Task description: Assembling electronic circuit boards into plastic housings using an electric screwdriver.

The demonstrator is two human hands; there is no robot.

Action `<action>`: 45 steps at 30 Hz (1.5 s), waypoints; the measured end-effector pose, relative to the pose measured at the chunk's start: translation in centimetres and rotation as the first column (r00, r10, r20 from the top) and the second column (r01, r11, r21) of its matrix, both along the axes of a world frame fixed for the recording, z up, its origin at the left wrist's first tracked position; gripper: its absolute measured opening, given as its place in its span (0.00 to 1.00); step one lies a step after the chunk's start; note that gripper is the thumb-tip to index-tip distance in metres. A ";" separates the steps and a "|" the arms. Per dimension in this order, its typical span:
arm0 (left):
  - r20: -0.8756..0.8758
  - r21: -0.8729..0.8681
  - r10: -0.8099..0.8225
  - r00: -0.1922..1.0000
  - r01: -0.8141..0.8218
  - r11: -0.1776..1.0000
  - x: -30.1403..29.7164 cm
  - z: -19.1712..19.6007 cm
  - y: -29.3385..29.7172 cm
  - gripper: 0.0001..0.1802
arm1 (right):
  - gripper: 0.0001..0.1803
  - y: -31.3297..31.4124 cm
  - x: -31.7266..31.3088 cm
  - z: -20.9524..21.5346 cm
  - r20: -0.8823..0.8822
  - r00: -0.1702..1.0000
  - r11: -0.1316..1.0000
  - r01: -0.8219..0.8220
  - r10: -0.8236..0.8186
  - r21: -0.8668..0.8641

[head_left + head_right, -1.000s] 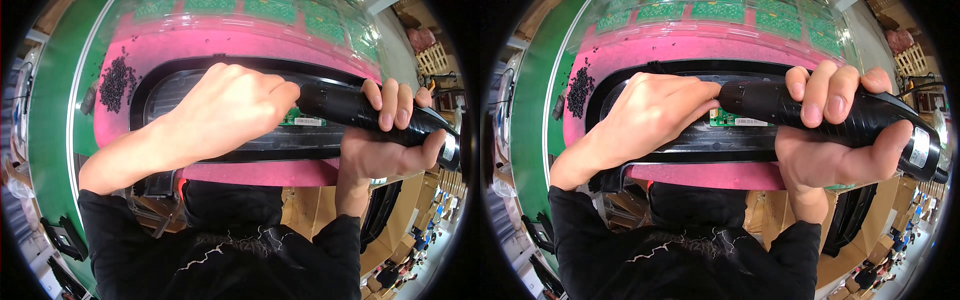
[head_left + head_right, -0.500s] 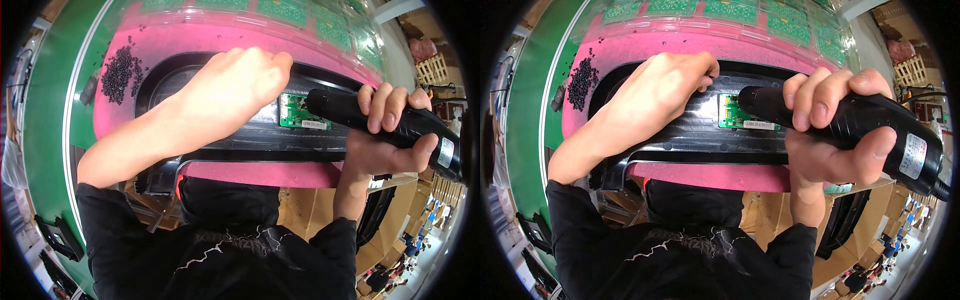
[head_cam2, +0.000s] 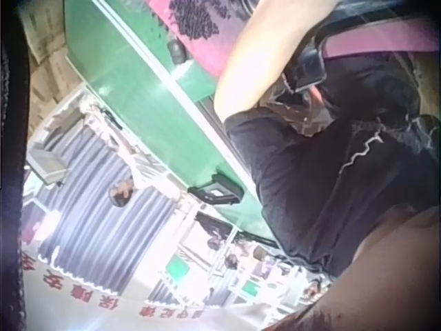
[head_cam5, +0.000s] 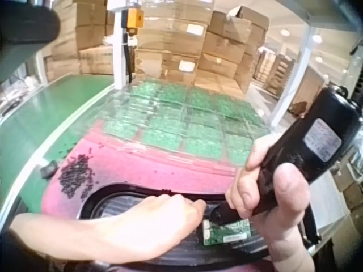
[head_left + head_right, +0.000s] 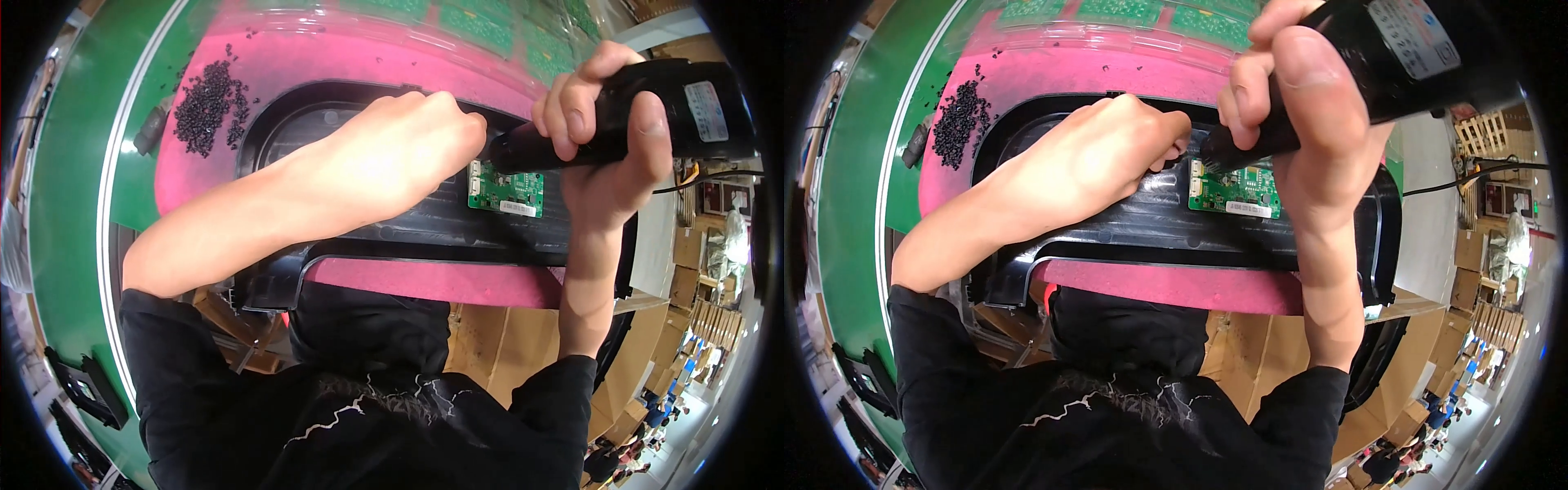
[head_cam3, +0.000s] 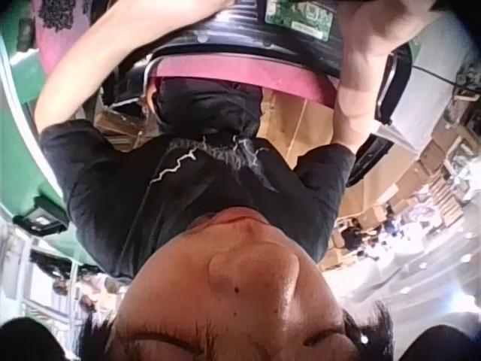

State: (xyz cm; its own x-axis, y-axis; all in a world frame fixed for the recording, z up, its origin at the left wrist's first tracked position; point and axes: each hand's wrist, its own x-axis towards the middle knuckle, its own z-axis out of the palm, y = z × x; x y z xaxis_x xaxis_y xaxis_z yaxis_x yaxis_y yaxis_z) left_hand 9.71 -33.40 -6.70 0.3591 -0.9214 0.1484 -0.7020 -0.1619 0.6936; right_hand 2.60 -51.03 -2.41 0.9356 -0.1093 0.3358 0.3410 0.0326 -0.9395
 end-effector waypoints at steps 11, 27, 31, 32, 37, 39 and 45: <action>-0.068 -0.038 0.005 0.998 -0.008 0.999 0.4 -0.3 0.2 0.07 | 0.26 -0.2 -1.9 -0.7 0.232 0.973 0.970 -0.043 -0.014 0.239; -0.208 -0.166 -0.229 0.951 0.197 0.966 0.6 -0.8 -1.2 0.05 | 0.25 -0.8 -4.0 1.3 0.261 0.963 0.889 -0.056 -0.073 0.454; -0.232 -0.146 -0.266 0.936 0.237 0.961 0.5 -0.7 -1.3 0.08 | 0.29 -1.5 -3.8 0.9 0.188 0.975 0.917 -0.178 0.116 0.358; -0.219 -0.046 -0.198 0.955 0.193 0.980 0.4 -0.3 -1.3 0.10 | 0.29 -1.7 -3.8 0.5 0.170 0.974 0.922 -0.199 0.149 0.333; -0.056 0.104 -0.001 0.998 0.007 0.995 0.2 0.1 -0.9 0.13 | 0.30 -0.6 -2.9 -1.0 0.178 0.975 0.963 -0.167 0.130 0.214; -0.041 0.081 0.018 0.999 -0.015 0.997 0.2 0.0 -0.7 0.14 | 0.31 -0.3 -3.0 -1.1 0.155 0.982 0.969 -0.141 0.110 0.205; -0.087 -0.016 0.022 0.996 -0.023 1.000 0.1 0.0 -0.4 0.23 | 0.29 1.5 -3.5 0.0 -0.023 1.000 0.993 -0.007 0.010 0.119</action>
State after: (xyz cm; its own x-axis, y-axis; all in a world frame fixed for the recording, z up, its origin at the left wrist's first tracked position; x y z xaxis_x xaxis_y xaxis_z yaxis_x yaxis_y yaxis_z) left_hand 9.84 -33.84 -6.72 0.3918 -0.9107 0.1310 -0.6355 -0.1649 0.7543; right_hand -0.94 -49.55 -2.45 0.9442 -0.1392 0.2984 0.3177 0.1471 -0.9367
